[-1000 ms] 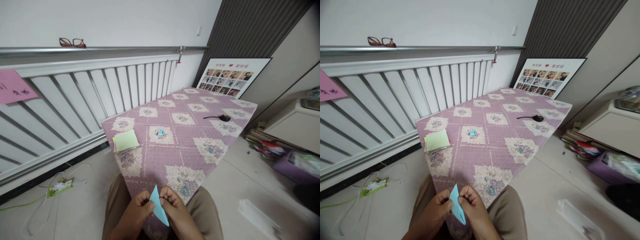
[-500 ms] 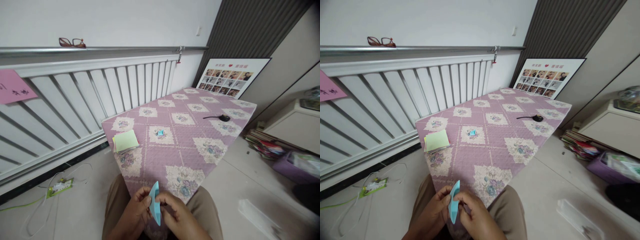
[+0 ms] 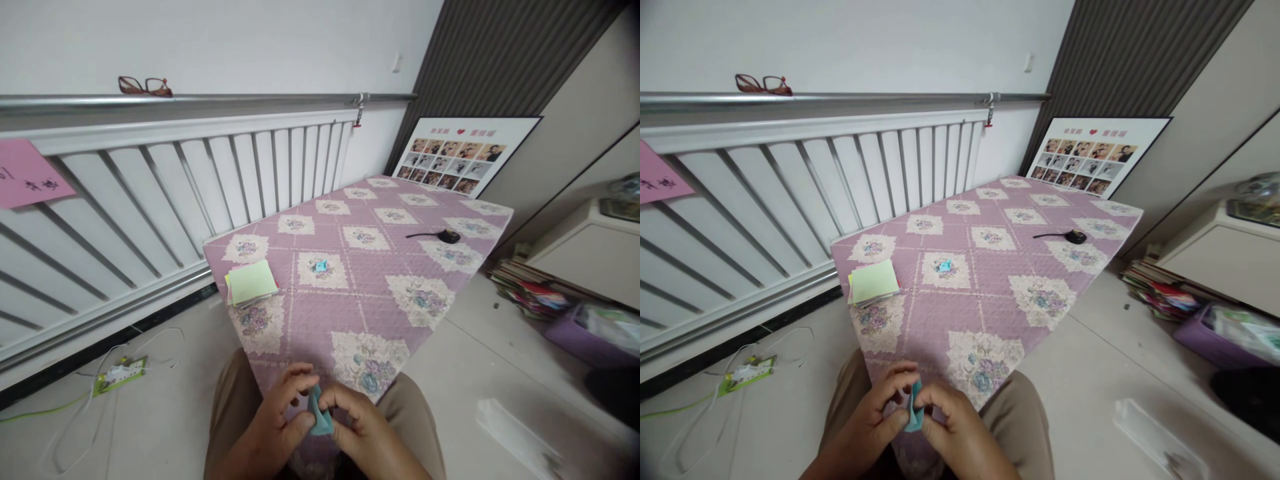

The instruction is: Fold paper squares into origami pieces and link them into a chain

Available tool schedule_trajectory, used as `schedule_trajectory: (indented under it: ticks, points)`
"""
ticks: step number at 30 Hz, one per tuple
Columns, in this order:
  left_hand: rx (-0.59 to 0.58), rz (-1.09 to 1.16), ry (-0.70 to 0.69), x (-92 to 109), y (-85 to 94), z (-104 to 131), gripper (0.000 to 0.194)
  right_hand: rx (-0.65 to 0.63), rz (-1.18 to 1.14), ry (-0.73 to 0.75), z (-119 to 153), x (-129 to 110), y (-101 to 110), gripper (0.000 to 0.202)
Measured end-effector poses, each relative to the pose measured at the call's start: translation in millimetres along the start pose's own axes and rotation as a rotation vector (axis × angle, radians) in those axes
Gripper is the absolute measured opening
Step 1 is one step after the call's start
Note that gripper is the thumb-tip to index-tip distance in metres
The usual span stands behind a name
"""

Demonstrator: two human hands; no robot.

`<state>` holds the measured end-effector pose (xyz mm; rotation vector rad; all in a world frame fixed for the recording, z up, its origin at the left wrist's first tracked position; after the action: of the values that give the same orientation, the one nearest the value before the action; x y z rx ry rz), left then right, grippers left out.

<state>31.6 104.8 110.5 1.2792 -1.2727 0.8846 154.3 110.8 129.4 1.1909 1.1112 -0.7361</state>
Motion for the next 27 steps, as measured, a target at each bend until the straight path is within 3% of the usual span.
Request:
schedule_trajectory:
  ticks: [6,15,19,24,27]
  points:
    - [-0.063,0.081,0.136,6.7,-1.0,-9.5,0.009,-0.069,-0.143,-0.101,3.3,5.5,-3.5,0.013]
    - [-0.2,0.375,0.43,-16.4,-17.8,0.4,0.031,-0.221,-0.526,-0.235,9.5,24.2,-21.3,0.034]
    - [-0.187,0.419,0.461,-17.1,-19.7,1.7,0.033,-0.238,-0.642,-0.294,12.5,27.5,-28.0,0.04]
    - [-0.226,0.573,0.471,-14.3,-27.2,4.5,0.038,-0.171,-0.674,-0.323,9.8,29.0,-29.1,0.04]
    - [-0.195,0.541,0.47,-16.7,-24.6,3.6,0.037,-0.134,-0.669,-0.324,7.9,30.4,-27.6,0.039]
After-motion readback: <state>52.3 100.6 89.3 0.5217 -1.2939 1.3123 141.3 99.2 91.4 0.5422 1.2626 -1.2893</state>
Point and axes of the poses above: each hand's wrist, its own z-axis away from the middle knuckle, its own y-axis out of the back of the hand, x = y × z, the point moved 8 cm from there along -z, towards the middle knuckle, and after that the axes turned 12 degrees about x, right-handed, at the moved point
